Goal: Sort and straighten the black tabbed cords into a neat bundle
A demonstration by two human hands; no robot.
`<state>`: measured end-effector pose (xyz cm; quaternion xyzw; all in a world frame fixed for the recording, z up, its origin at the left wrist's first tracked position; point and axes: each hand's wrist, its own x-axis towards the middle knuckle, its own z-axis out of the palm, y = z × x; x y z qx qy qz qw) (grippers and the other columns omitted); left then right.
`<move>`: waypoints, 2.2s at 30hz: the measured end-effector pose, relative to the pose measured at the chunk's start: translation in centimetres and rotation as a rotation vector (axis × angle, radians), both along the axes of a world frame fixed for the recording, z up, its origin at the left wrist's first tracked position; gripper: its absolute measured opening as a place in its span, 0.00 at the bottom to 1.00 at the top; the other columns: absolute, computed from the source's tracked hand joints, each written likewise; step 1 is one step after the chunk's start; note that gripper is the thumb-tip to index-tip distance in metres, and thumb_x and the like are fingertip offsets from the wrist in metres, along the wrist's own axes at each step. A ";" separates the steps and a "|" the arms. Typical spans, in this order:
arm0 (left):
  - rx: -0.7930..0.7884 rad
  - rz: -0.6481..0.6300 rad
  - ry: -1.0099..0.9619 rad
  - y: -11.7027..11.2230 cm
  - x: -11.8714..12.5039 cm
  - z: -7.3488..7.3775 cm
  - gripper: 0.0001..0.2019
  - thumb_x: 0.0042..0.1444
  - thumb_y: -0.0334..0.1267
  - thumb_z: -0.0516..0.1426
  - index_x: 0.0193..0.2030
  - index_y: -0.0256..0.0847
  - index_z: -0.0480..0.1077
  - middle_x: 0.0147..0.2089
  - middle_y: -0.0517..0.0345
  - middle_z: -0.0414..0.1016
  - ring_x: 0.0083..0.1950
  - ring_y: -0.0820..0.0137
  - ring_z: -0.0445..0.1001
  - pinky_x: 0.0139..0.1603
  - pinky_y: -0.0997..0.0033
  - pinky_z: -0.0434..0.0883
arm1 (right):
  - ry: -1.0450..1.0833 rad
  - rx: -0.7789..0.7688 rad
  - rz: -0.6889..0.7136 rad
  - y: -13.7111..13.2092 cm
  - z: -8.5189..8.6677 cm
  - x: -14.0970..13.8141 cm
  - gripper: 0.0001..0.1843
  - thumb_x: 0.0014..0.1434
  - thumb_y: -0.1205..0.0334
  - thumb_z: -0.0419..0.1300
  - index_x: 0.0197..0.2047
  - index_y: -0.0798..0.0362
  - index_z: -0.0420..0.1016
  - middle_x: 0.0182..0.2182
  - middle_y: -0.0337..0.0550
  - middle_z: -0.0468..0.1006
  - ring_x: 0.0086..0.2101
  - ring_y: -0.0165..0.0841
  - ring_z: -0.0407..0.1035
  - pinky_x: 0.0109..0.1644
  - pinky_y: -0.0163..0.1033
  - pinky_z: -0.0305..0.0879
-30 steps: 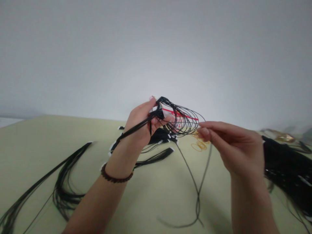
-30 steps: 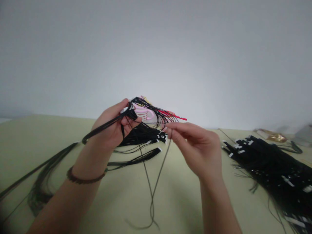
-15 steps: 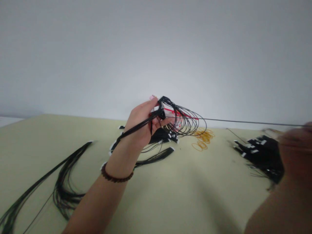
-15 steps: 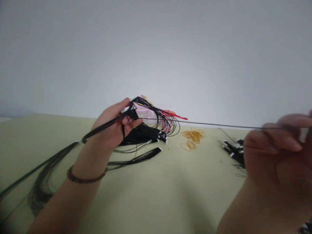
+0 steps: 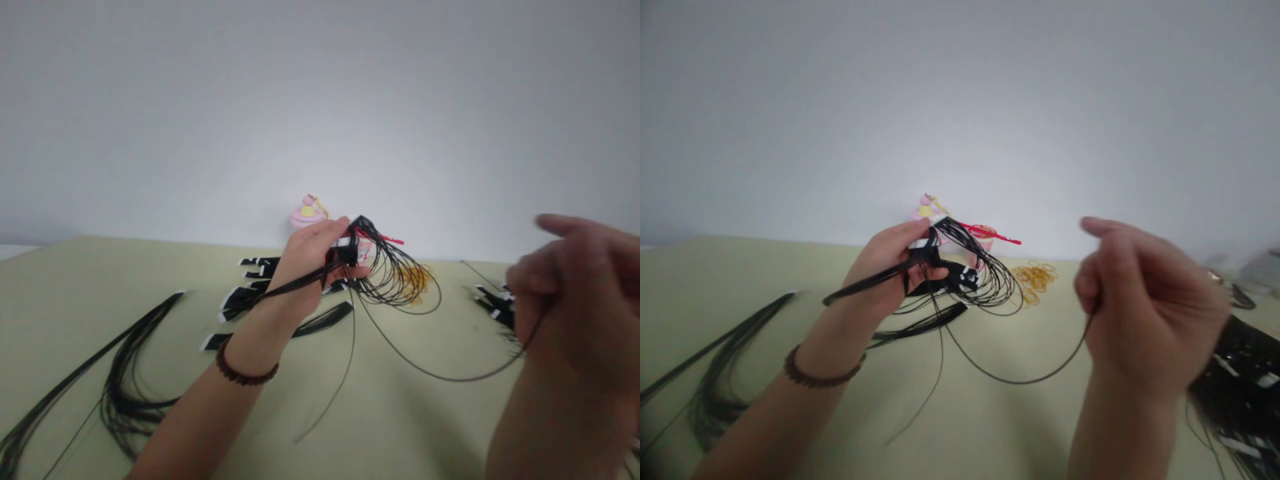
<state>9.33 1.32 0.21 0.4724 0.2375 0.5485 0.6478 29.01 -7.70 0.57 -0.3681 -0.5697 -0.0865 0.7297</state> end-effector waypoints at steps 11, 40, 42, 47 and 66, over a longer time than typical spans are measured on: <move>0.146 -0.054 0.117 -0.1 0.3 -0.9 0.11 0.52 0.43 0.58 0.32 0.36 0.73 0.29 0.56 0.69 0.26 0.74 0.70 0.22 0.74 0.75 | -0.367 -0.483 0.171 1.3 -0.4 -2.5 0.16 0.60 0.67 0.54 0.49 0.47 0.76 0.34 0.40 0.77 0.32 0.28 0.70 0.31 0.33 0.65; -0.323 -0.437 -0.056 -0.2 -0.1 -0.3 0.08 0.55 0.31 0.54 0.28 0.32 0.72 0.12 0.63 0.62 0.14 0.78 0.64 0.16 0.83 0.68 | -0.578 -0.021 -0.455 1.9 -1.7 -6.4 0.07 0.56 0.67 0.60 0.27 0.53 0.67 0.15 0.32 0.69 0.15 0.22 0.61 0.21 0.31 0.56; -0.303 -0.438 -0.049 -0.2 -0.1 -0.3 0.10 0.56 0.32 0.53 0.26 0.31 0.72 0.10 0.63 0.59 0.14 0.77 0.64 0.17 0.80 0.69 | -0.605 0.002 -0.474 1.8 -1.7 -6.4 0.07 0.56 0.66 0.60 0.28 0.52 0.67 0.15 0.33 0.69 0.16 0.23 0.61 0.21 0.32 0.56; -0.243 -0.454 -0.032 -0.4 -0.2 0.0 0.12 0.56 0.33 0.53 0.25 0.32 0.72 0.10 0.63 0.60 0.12 0.77 0.65 0.14 0.81 0.67 | -0.604 0.042 -0.477 1.7 -1.8 -6.6 0.05 0.57 0.66 0.59 0.29 0.50 0.68 0.15 0.33 0.69 0.16 0.24 0.62 0.22 0.33 0.57; 0.171 -0.277 0.054 -2.0 -0.4 0.2 0.10 0.52 0.39 0.54 0.23 0.37 0.68 0.18 0.58 0.66 0.12 0.74 0.64 0.11 0.75 0.65 | -0.692 0.150 -0.512 1.4 -2.5 -6.3 0.05 0.54 0.68 0.63 0.35 0.51 0.71 0.22 0.37 0.77 0.21 0.27 0.69 0.26 0.36 0.63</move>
